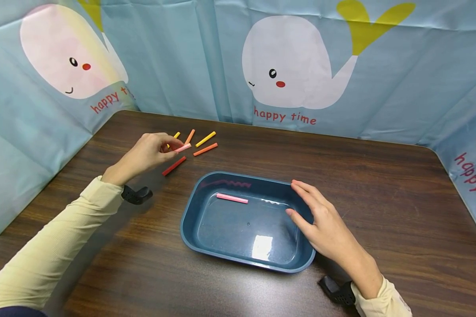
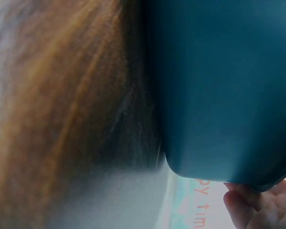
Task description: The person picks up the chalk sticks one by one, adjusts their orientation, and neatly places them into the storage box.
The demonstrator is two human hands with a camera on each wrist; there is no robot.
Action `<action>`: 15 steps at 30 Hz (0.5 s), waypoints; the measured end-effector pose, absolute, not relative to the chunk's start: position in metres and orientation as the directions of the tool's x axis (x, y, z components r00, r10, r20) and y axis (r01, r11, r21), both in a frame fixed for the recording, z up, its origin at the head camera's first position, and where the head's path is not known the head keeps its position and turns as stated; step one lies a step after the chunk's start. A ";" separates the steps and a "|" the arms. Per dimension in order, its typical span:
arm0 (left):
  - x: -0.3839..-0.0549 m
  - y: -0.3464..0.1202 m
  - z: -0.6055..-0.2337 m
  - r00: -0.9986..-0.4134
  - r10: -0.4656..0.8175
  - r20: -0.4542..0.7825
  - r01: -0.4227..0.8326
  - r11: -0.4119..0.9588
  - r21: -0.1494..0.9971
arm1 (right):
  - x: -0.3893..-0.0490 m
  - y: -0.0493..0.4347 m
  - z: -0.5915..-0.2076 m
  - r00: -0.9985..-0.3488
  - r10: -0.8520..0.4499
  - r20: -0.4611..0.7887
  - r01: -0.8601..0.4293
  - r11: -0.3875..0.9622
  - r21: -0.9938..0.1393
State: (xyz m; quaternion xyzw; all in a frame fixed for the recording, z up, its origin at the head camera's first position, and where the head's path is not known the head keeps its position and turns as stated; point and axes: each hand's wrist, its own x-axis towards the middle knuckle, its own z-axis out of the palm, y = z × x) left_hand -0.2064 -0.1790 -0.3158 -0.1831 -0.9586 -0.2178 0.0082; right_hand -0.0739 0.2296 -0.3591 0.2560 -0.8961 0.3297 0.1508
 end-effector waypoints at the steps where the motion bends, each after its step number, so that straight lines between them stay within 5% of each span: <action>1: -0.205 -0.177 -0.315 -0.929 0.355 0.103 0.365 0.834 0.414 | -0.074 0.229 -0.359 -0.823 -0.359 0.440 -0.559 0.650 -0.515; 15: -0.187 -0.157 -0.298 -0.855 0.469 0.222 0.518 0.746 0.419 | -0.075 0.230 -0.358 -0.830 -0.358 0.427 -0.549 0.656 -0.518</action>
